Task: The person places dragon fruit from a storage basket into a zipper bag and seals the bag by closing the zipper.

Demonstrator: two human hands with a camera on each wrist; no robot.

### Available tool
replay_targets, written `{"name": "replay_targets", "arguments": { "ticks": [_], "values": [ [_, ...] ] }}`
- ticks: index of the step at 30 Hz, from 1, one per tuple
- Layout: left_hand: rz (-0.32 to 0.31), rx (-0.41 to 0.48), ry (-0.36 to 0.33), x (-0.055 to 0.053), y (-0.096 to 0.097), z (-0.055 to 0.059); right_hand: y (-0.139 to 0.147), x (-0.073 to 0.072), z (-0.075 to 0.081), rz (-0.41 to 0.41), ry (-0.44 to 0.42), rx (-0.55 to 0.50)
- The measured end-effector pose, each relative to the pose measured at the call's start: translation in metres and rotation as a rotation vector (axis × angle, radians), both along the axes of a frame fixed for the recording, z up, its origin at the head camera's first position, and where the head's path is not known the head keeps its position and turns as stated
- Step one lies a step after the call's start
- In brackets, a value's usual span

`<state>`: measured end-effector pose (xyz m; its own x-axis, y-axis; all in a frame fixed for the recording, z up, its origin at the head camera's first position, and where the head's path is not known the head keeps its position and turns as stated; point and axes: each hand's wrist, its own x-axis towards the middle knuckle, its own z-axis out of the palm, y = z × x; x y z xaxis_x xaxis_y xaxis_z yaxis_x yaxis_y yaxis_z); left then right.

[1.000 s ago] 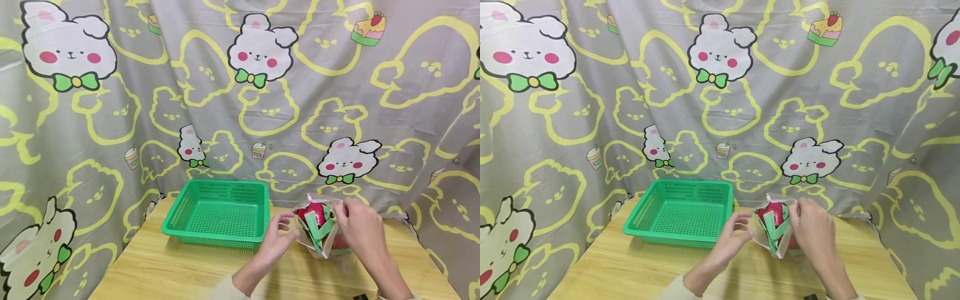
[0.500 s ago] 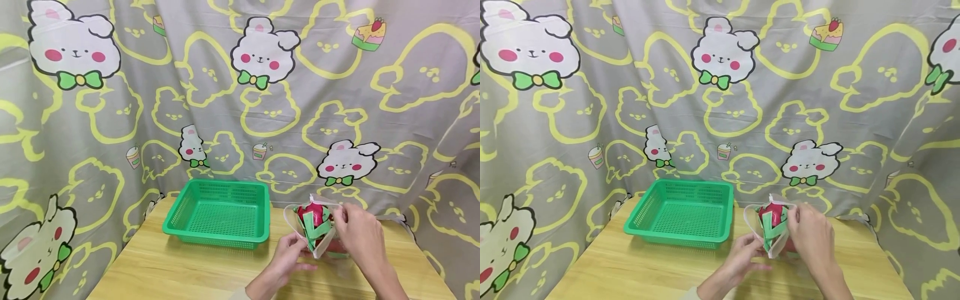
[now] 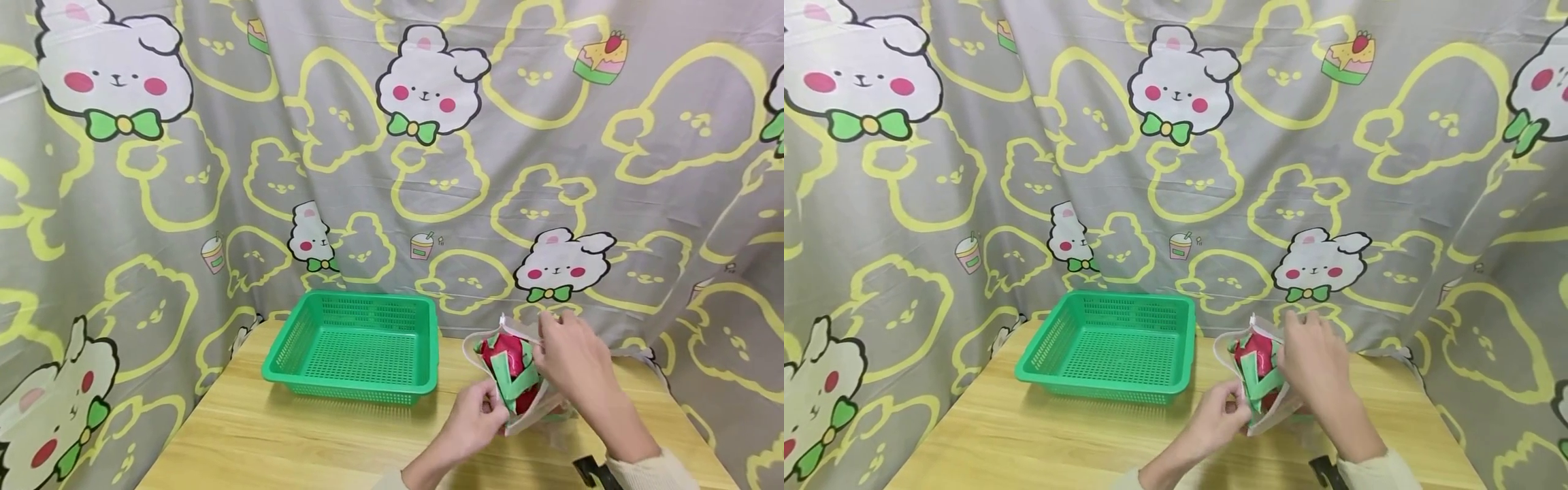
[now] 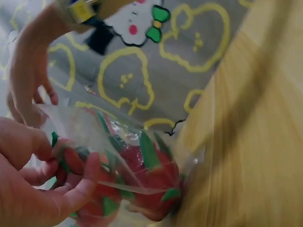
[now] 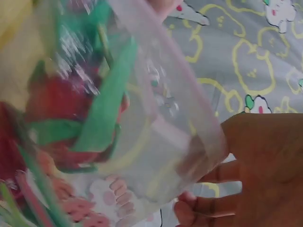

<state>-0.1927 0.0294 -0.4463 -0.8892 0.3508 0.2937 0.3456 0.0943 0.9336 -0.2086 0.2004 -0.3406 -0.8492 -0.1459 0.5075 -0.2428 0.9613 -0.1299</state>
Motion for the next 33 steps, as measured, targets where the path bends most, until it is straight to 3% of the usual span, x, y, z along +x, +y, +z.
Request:
{"name": "replay_targets", "arguments": {
  "ticks": [3, 5, 8, 12, 17, 20, 24, 28, 31, 33],
  "values": [
    [0.048, -0.25, 0.277, -0.001, -0.004, -0.001, -0.002, -0.01, 0.004, 0.03, -0.061, 0.056],
    [0.063, -0.324, 0.374, -0.003, -0.007, -0.002, -0.003, -0.015, 0.007, 0.037, -0.108, 0.055],
    [0.106, -0.385, 0.441, -0.008, -0.013, -0.001, 0.001, -0.017, 0.011, 0.022, -0.155, 0.026],
    [0.208, -0.425, 0.527, -0.018, -0.025, 0.005, 0.014, -0.011, 0.016, -0.039, -0.198, -0.054],
    [0.318, -0.386, 0.647, -0.033, -0.04, 0.025, 0.027, -0.001, 0.018, -0.071, -0.223, -0.142],
    [0.334, -0.39, 0.713, -0.039, -0.045, 0.039, 0.03, 0.003, 0.017, -0.048, -0.26, -0.184],
    [0.254, -0.416, 0.744, -0.046, -0.047, 0.054, 0.034, 0.002, 0.017, -0.002, -0.321, -0.19],
    [0.153, -0.405, 0.731, -0.052, -0.047, 0.062, 0.041, -0.003, 0.018, 0.042, -0.36, -0.153],
    [0.114, -0.35, 0.667, -0.057, -0.047, 0.067, 0.047, -0.005, 0.02, 0.056, -0.417, -0.147],
    [0.095, -0.293, 0.573, -0.058, -0.048, 0.069, 0.049, -0.006, 0.019, 0.067, -0.451, -0.148]
  ]
}}
